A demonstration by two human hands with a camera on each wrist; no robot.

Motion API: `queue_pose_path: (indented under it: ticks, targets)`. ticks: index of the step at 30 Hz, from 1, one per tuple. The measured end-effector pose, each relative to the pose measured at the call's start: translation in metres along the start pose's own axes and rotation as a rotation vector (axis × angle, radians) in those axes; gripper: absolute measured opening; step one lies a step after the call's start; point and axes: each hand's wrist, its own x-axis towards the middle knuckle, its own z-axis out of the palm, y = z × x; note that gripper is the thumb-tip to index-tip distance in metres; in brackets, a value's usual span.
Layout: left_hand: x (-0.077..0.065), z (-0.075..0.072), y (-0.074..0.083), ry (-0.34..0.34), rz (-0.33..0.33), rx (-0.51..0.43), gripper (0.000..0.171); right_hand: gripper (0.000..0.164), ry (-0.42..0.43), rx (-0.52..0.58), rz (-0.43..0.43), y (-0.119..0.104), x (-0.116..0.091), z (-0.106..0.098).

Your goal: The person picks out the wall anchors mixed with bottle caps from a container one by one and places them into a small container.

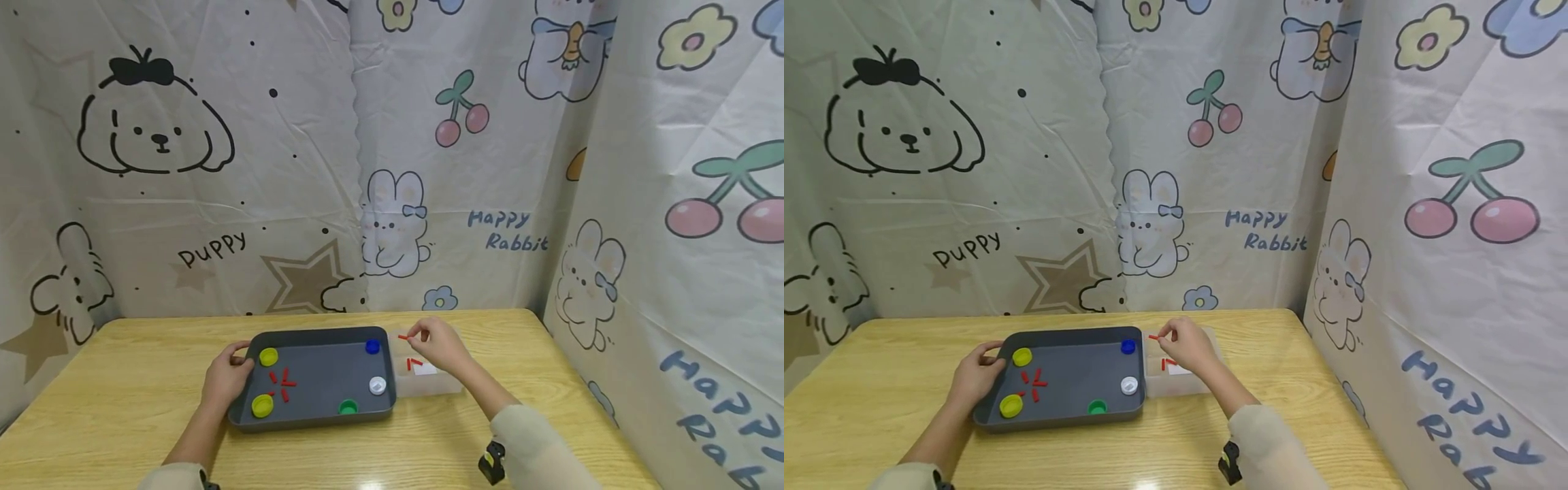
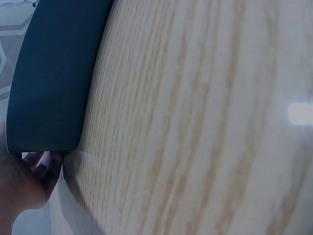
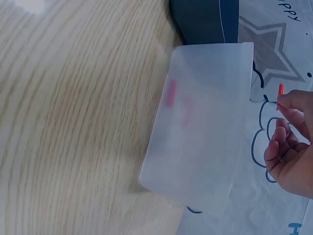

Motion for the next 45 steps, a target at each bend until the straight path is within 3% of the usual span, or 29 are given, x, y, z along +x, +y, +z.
queue_pose_path:
  ticks: [11, 27, 45]
  targets:
    - [-0.001, -0.003, 0.000, -0.005, 0.002, 0.001, 0.046, 0.005, 0.020, 0.015, 0.062, 0.021, -0.007, -0.008]
    - [-0.003, -0.002, -0.003, -0.011, -0.003, 0.001, 0.046, 0.006, 0.046, 0.056, 0.138, 0.047, -0.009, -0.001]
    - [-0.003, -0.002, 0.001, 0.000, 0.028, -0.004, 0.045, 0.008, 0.076, 0.082, 0.162, 0.050, -0.004, -0.001]
